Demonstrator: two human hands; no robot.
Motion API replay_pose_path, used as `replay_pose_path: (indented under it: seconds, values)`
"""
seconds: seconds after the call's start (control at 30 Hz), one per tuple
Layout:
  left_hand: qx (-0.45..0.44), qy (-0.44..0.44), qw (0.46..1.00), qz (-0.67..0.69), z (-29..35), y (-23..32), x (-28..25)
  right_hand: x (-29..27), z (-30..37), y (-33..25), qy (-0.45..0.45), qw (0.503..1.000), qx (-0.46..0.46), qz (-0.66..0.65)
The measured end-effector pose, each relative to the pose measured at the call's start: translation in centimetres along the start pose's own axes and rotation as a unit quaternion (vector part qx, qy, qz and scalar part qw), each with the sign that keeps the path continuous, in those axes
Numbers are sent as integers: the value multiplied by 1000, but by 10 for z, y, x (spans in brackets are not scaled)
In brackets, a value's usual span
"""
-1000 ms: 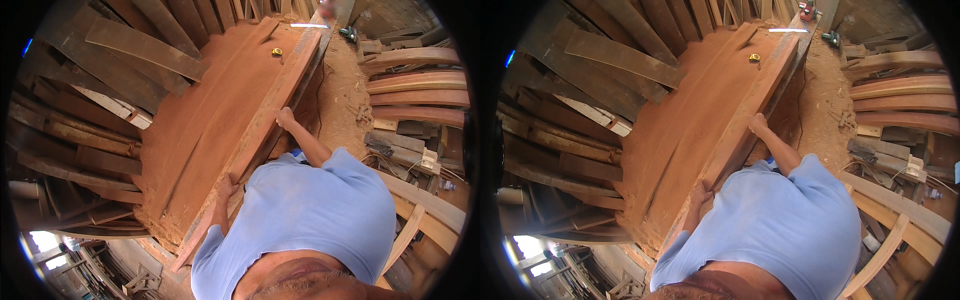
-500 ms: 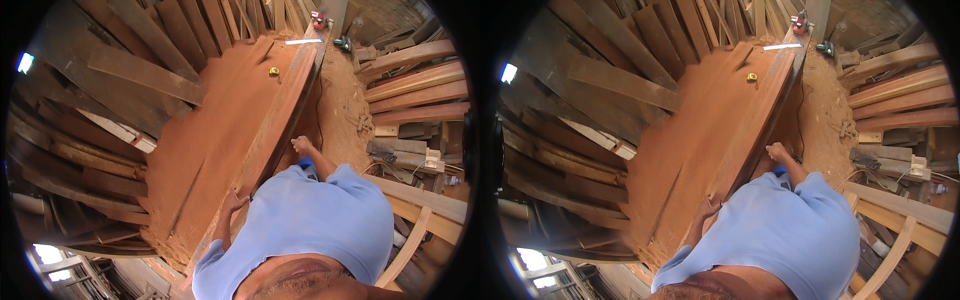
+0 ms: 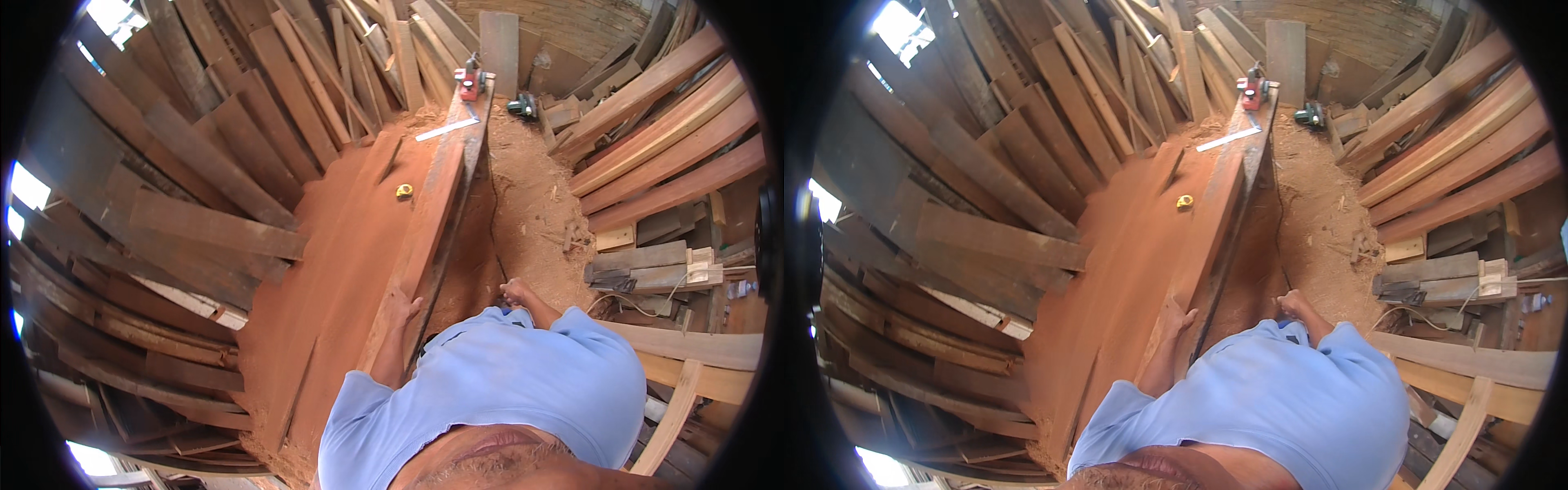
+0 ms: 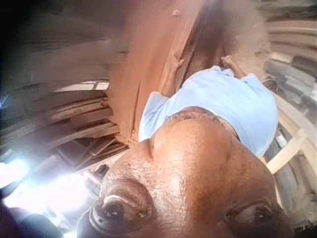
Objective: The person uses a handheld electric sander to smooth the surface of a long wooden plank. They repeatedly sand the plank, inspect it by hand, and reposition it on the workbench. The person also handles a metal square and a tape measure during the process.
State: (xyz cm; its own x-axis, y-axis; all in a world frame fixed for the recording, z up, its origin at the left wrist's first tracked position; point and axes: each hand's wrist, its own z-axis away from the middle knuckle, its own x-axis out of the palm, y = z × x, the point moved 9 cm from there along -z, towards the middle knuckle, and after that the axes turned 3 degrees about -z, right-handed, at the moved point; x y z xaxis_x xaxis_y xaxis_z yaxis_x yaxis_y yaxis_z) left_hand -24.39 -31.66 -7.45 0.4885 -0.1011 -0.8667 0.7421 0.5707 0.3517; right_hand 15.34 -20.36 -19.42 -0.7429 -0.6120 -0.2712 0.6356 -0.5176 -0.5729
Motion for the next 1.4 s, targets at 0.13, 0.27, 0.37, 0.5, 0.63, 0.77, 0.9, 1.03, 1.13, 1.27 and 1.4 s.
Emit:
replay_pose_path:
  seconds: [0.13, 0.27, 0.37, 0.5, 0.63, 0.77, 0.9, 1.03, 1.13, 1.27, 1.4]
  values:
    - [-88, -42, 992, -77, 11, 32, -14, -114, -9, 88, 75, 992, 73, 73]
    - [-61, -5, 994, -88, -2, 34, 3, -213, -17, 136, 180, 982, 60, -15]
    - [-99, -41, 991, -76, -3, 29, -1, -230, -35, 113, 193, 974, 41, -106]
    - [-101, -73, 992, -9, -13, 13, -8, -204, -60, 53, 160, 966, 63, -195]
    - [-71, -138, 972, 178, -106, 35, 21, -196, -126, 28, 60, 993, -70, -73]
    - [-37, -188, 959, 211, -192, 125, 23, -193, -127, -93, 19, 999, -36, -34]
    - [57, -126, 972, 192, -304, 220, 30, -247, -144, -182, 54, 987, -99, -113]
    - [115, -95, 985, 82, -351, 317, 17, -299, -182, -188, 141, 974, -66, -168]
    - [115, -85, 989, 40, -360, 344, 17, -315, -205, -194, 103, 976, -34, -187]
    - [84, -81, 992, 48, -352, 331, 18, -317, -229, -229, 56, 998, 1, -33]
    - [54, -75, 993, 69, -351, 331, 16, -326, -287, -272, 1, 997, -11, 79]
